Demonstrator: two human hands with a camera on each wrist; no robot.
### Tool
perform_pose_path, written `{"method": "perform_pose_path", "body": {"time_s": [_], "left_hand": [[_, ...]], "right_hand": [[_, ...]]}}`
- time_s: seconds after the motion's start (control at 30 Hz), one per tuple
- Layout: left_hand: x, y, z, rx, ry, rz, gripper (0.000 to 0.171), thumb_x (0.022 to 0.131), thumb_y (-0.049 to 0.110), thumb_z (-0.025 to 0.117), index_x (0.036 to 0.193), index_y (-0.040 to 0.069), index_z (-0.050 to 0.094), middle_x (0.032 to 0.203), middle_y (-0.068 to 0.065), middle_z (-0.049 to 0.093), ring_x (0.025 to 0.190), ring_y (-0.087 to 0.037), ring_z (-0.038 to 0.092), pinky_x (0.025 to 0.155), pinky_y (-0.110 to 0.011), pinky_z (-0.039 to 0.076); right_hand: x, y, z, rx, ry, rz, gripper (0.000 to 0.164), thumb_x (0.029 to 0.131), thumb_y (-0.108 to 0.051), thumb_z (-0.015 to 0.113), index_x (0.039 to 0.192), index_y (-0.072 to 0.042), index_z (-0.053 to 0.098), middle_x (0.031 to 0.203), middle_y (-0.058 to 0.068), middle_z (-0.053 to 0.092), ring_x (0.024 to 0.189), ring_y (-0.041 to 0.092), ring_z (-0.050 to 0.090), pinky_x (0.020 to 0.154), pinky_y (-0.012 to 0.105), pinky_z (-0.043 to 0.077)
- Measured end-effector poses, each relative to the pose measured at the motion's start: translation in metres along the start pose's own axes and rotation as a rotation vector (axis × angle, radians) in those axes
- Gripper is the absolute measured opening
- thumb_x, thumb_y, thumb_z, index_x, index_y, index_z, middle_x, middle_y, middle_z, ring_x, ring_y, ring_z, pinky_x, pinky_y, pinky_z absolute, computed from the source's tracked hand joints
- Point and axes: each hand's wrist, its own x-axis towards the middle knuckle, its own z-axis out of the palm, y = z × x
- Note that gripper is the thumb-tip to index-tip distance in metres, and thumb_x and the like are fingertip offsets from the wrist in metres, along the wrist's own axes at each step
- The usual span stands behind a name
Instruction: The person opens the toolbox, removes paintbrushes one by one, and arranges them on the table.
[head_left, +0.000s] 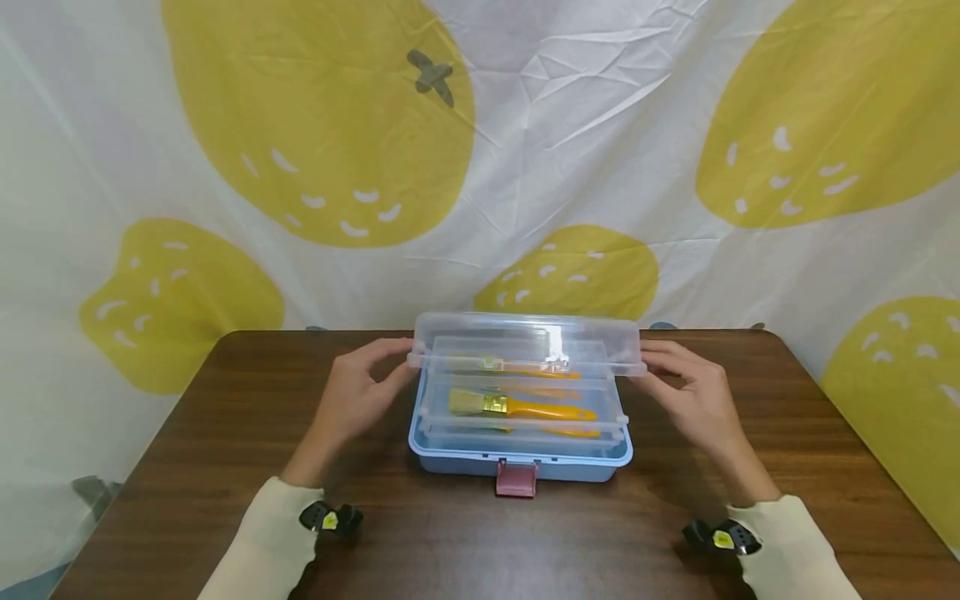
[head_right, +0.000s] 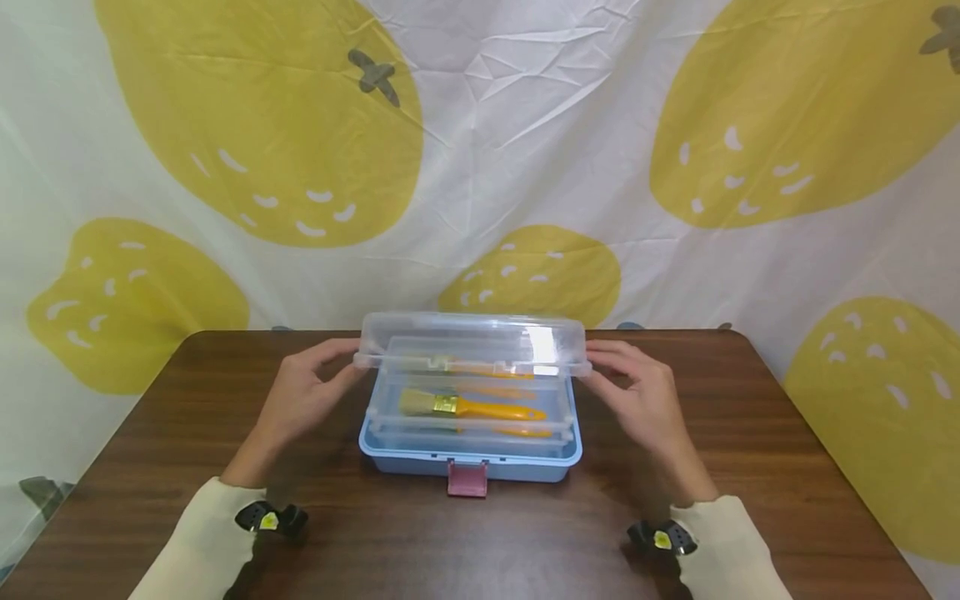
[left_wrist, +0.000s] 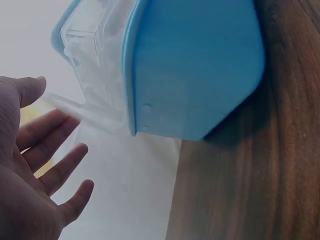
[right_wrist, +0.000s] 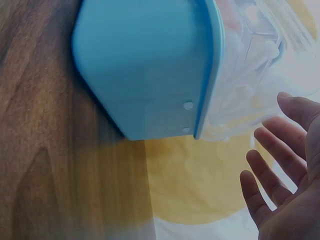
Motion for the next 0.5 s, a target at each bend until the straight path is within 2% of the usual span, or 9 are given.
{"method": "perform_pose_path", "body": {"time_s": [0.3,0.5], "left_hand": [[0.0,0.007,-0.004,0.002,0.031,-0.06,0.026,0.102,0.019,0.082,0.122,0.002,0.081,0.124,-0.014,0.08,0.122,-0.035,0.073,0.108,-0.061,0.054],[0.001,0.011,-0.006,-0.001,0.052,-0.073,0.024,0.101,0.021,0.082,0.116,0.002,0.082,0.119,-0.013,0.081,0.117,-0.037,0.074,0.104,-0.06,0.056]], "right_hand": [[0.002,-0.008,-0.003,0.017,0.016,-0.003,0.023,0.088,0.014,0.084,0.105,-0.001,0.086,0.118,0.008,0.078,0.113,0.002,0.069,0.09,0.014,0.053],[0.003,-0.012,-0.005,0.025,0.027,-0.001,0.021,0.089,0.014,0.083,0.102,-0.002,0.086,0.116,0.007,0.079,0.112,0.003,0.07,0.09,0.014,0.053]]}}
